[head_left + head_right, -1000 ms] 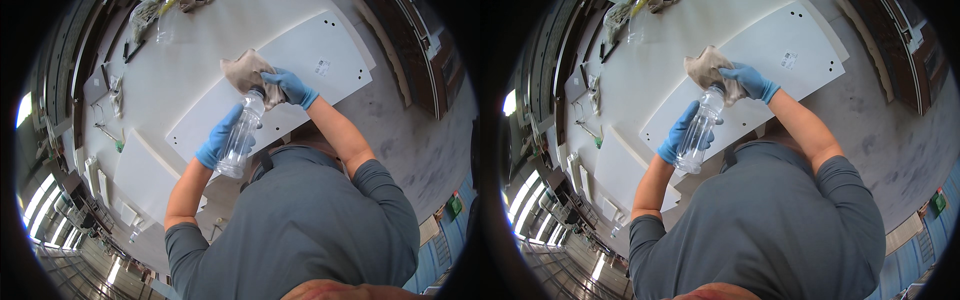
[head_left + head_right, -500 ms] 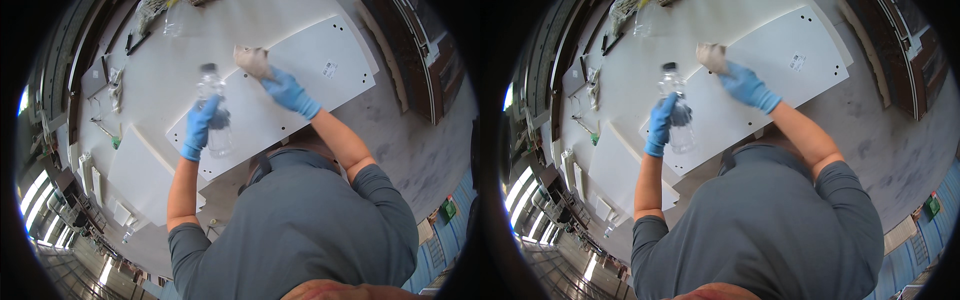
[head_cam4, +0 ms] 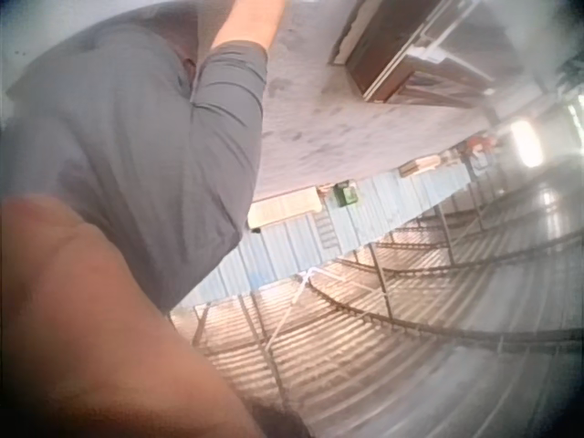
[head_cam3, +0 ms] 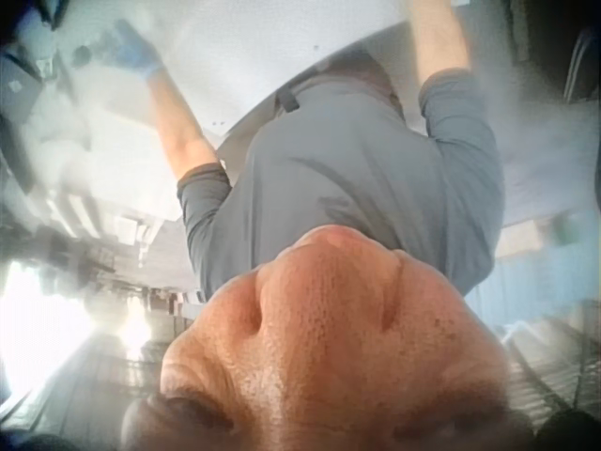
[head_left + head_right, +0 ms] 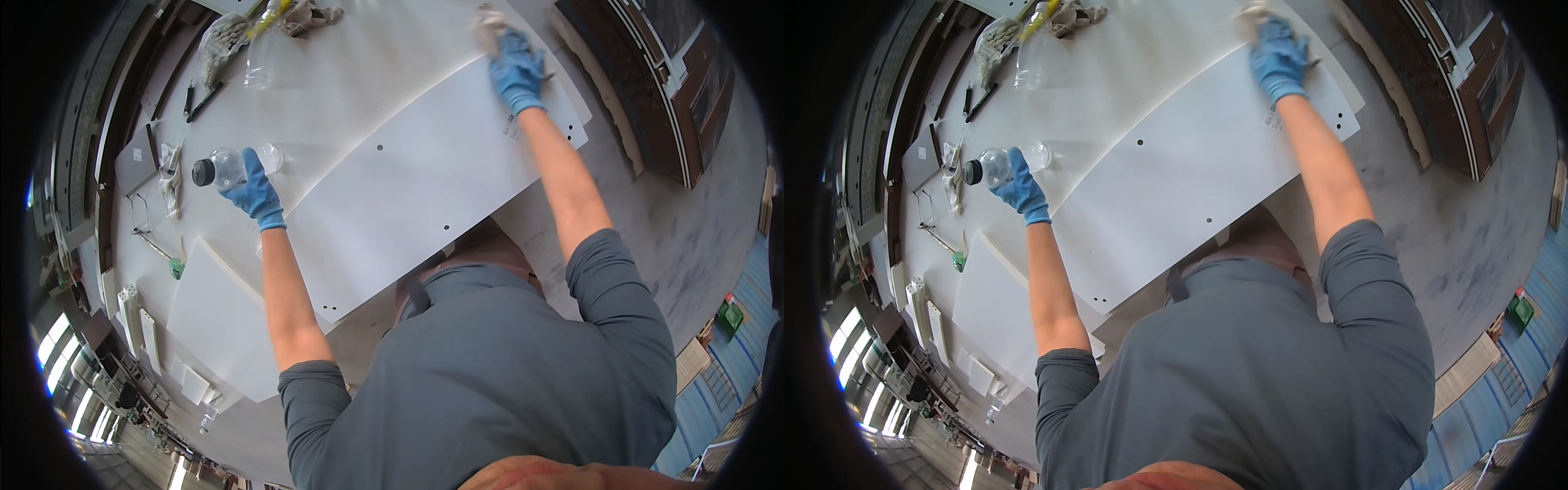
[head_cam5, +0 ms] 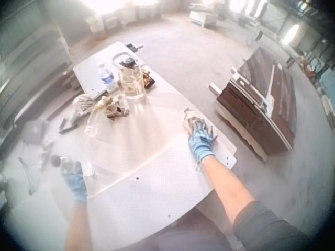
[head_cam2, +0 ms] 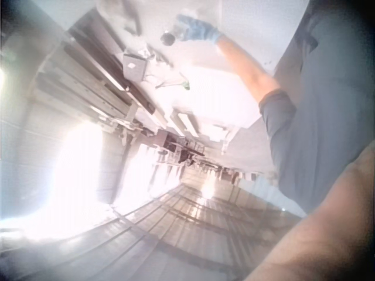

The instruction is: The person wipes a large marble-patterned panel with a cloth, then moves it aside. They pick up white cabinet panels, wipe them with a cloth, and apply adhesive from a tube into pre-drilled holes on the panels. The person handles the panels and tools with gloved hands throughout.

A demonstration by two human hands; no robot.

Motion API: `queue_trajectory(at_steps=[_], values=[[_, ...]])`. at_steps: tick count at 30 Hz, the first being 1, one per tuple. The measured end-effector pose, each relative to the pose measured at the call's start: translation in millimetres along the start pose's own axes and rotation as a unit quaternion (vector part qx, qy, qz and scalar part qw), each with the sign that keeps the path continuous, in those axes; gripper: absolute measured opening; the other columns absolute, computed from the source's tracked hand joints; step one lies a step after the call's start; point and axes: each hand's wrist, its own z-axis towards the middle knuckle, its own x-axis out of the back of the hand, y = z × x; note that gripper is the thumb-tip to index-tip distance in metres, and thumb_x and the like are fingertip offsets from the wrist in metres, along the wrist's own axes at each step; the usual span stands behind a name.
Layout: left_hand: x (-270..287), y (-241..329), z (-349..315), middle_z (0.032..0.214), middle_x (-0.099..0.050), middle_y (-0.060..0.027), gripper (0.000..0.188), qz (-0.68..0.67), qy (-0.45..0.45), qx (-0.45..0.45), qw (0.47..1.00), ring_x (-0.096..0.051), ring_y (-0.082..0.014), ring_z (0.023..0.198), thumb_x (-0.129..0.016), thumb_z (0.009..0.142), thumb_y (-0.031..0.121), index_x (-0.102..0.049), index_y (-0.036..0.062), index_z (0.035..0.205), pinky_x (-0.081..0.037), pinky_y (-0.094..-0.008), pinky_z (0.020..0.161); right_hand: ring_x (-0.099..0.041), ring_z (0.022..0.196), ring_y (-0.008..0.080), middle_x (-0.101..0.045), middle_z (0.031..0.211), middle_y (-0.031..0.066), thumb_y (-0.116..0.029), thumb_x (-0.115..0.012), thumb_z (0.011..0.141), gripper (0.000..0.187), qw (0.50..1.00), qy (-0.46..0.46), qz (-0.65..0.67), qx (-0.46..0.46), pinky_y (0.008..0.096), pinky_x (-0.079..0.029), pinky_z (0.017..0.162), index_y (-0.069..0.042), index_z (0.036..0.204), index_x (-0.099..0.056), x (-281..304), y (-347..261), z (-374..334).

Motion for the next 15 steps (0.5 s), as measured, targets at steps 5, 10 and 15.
queue_trajectory(at_steps=[5, 10, 15], values=[[-2, -17, -8, 0.134, -0.058, -0.0142, 0.074, 0.008, 0.032, 0.002, 0.999, -0.06, -0.0257, 0.12, -0.087, 0.086, 0.028, -0.045, -0.0002, 0.141, -0.049, -0.0413, 0.107, -0.054, 0.133, 0.0335, -0.057, 0.143, 0.0183, -0.022, -0.055, 0.092, 0.051, 0.994, 0.07, 0.057, 0.056, 0.0515, -0.039, 0.112, -0.002, 0.139, -0.057, 4, -52, -3], [4, -7, -39, 0.151, -0.046, -0.0218, 0.091, 0.168, 0.097, -0.018, 0.981, -0.046, -0.0341, 0.139, -0.084, 0.088, 0.036, -0.035, -0.0031, 0.153, -0.036, -0.0456, 0.119, -0.049, 0.141, 0.0287, -0.055, 0.149, 0.0149, -0.019, -0.055, 0.094, 0.041, 0.984, -0.045, 0.089, 0.146, 0.0581, -0.031, 0.119, -0.008, 0.133, -0.06, 0, -64, -15], [-22, 29, -162, 0.16, -0.033, -0.03, 0.102, 0.35, -0.093, -0.129, 0.923, -0.023, -0.0432, 0.154, -0.08, 0.086, 0.046, -0.029, -0.0062, 0.158, -0.021, -0.0523, 0.126, -0.041, 0.148, 0.0292, -0.044, 0.16, 0.013, -0.022, -0.061, 0.093, 0.054, 0.998, -0.058, 0.002, 0.016, 0.0541, -0.026, 0.123, -0.011, 0.145, -0.051, -13, 31, 44]])
